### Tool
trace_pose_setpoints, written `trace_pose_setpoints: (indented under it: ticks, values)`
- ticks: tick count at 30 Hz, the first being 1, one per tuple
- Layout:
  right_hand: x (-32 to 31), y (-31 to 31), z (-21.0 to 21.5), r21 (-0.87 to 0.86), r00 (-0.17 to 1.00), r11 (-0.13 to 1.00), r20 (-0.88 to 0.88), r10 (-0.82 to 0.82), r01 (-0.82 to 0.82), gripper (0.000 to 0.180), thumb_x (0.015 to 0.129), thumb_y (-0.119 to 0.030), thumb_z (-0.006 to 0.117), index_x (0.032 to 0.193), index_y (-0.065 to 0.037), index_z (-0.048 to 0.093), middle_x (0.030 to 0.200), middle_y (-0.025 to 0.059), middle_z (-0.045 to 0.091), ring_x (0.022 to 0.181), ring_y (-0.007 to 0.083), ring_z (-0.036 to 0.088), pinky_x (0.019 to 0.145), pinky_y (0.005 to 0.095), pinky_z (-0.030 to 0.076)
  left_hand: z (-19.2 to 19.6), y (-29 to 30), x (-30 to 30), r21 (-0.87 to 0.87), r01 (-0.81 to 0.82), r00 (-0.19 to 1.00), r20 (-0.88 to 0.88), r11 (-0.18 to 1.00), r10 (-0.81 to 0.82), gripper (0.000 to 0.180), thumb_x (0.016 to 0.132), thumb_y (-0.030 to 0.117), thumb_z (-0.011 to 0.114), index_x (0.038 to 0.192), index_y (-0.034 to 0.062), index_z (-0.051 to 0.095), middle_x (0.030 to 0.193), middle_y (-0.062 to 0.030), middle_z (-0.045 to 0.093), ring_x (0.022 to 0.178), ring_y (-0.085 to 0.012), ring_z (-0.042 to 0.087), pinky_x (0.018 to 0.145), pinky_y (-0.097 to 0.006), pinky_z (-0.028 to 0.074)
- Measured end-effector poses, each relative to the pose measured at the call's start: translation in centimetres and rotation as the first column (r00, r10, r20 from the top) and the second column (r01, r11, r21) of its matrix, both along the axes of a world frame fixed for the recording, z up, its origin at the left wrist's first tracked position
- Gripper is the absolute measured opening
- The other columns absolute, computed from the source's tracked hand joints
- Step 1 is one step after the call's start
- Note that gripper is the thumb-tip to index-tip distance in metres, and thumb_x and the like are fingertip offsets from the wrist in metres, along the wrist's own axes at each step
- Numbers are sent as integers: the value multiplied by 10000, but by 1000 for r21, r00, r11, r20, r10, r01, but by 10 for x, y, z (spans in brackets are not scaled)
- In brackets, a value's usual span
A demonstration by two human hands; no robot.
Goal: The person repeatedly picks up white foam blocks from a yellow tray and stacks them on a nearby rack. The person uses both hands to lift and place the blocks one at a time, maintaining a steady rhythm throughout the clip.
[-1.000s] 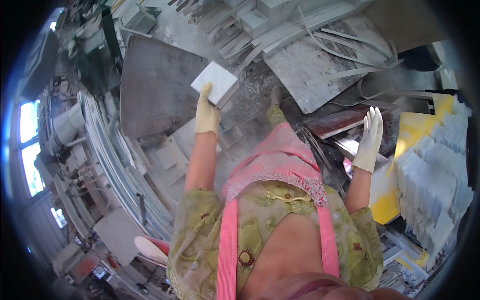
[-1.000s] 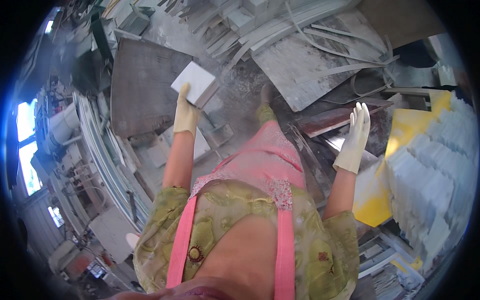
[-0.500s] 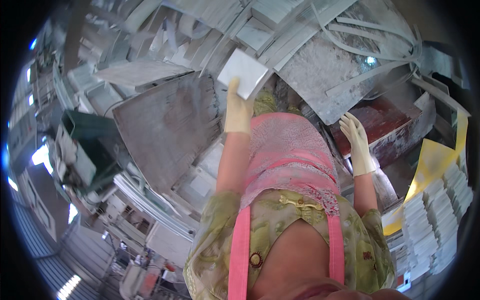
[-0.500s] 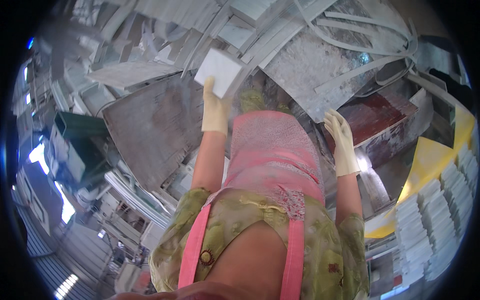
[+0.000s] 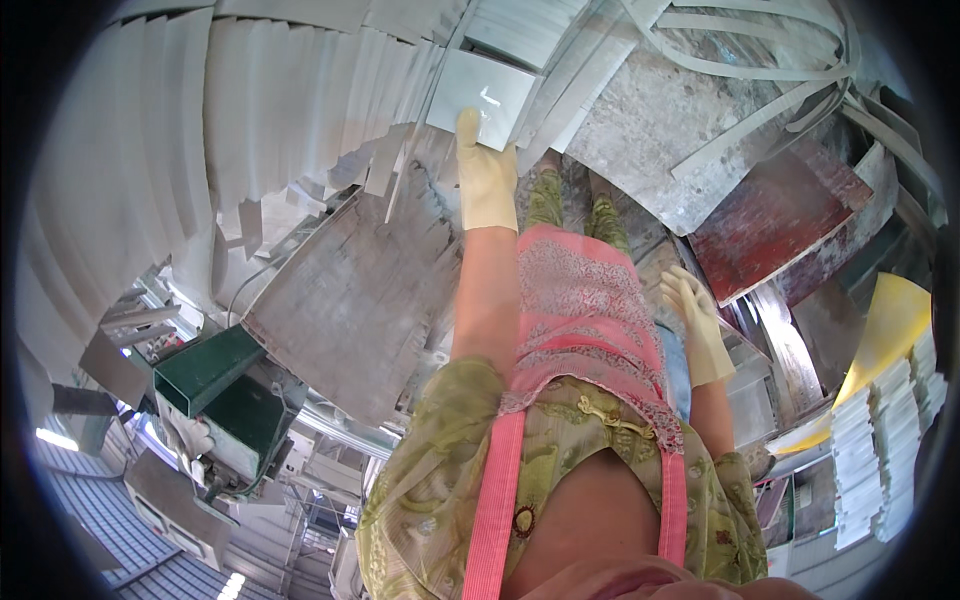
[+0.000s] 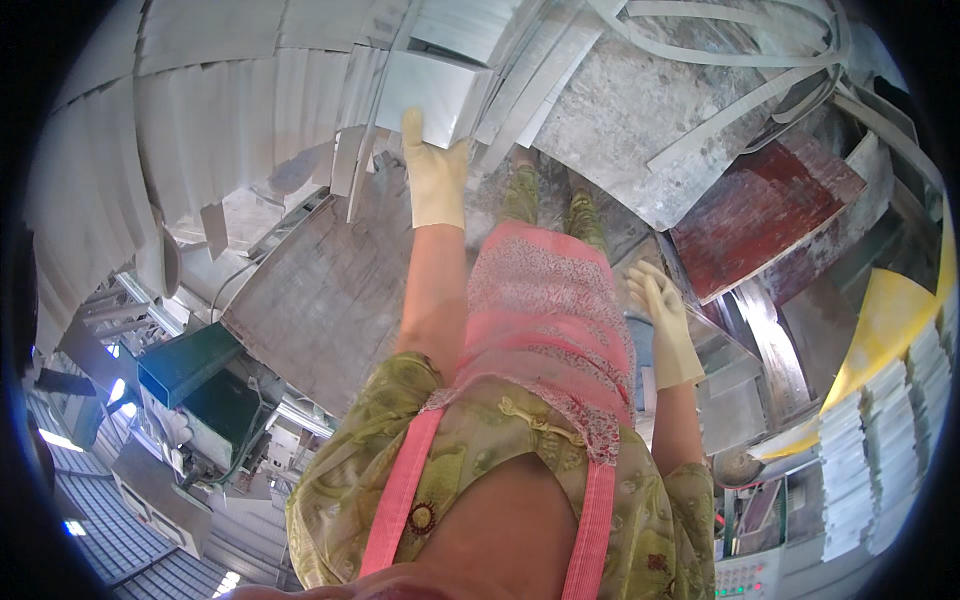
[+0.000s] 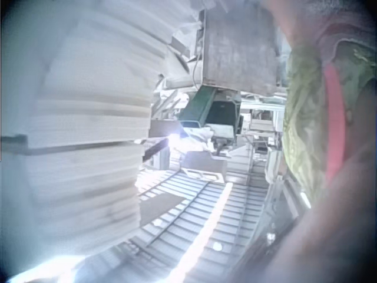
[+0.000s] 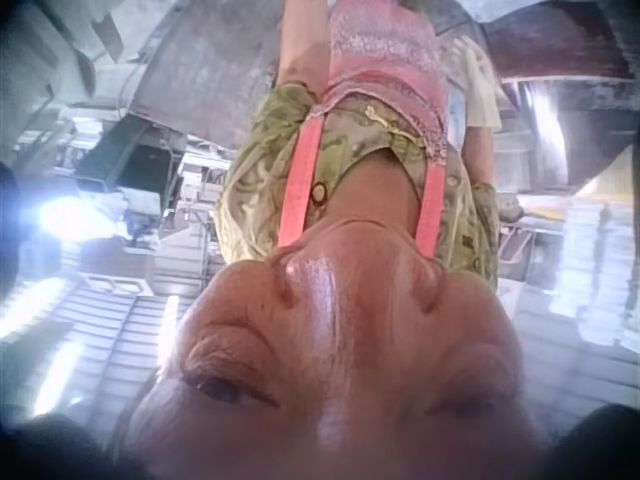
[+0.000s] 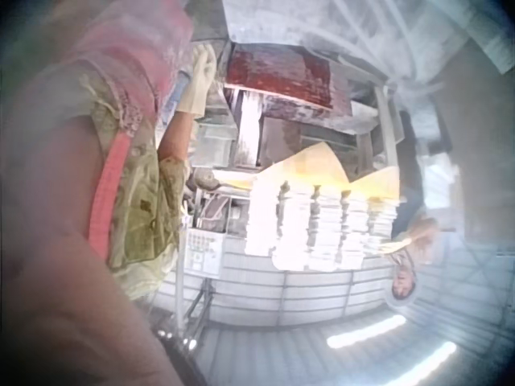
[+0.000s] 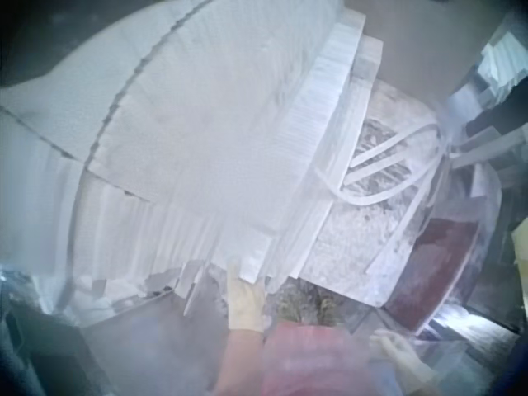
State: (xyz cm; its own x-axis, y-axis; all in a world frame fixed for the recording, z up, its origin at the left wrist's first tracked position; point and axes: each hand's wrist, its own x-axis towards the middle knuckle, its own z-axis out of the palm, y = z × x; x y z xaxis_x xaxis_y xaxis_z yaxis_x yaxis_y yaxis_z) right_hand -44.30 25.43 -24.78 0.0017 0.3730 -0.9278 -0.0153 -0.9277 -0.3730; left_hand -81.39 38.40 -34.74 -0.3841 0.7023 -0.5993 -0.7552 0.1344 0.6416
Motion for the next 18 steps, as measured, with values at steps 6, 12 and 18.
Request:
trace_pose_setpoints:
  ticks: [6, 12, 18]
  values:
    - [-10, 7, -6, -39, 998, 998, -38, 45, -46, 471, 1059, -336, 554, 1416, -30, 528, 1322, 106, 647, 1181, 180, 634, 1017, 319, 499, -8, 5, -2, 73, -78, 991, 111, 994, 70, 655, 919, 332, 728, 1440, 35, 464, 1436, -113, 543, 1325, -293, 490, 1185, -456, 309]
    - [-14, 16, -13, -37, 998, 999, -59, 36, -39, 459, 1058, -340, 559, 1410, -46, 538, 1296, 76, 660, 1133, 146, 644, 985, 292, 503, -4, 14, -10, 2, -24, 988, 151, 1000, 24, 736, 881, 352, 766, 1473, 52, 448, 1472, -111, 525, 1371, -329, 465, 1185, -512, 322]
    - [-24, 22, -19, -35, 996, 999, -92, 11, -15, 462, 1059, -261, 564, 1415, 23, 492, 1292, 154, 637, 1118, 192, 655, 974, 324, 538, 1, 15, -16, -10, 31, 992, 123, 999, -30, 724, 918, 313, 726, 1510, 61, 396, 1521, -119, 476, 1401, -335, 437, 1192, -514, 318]
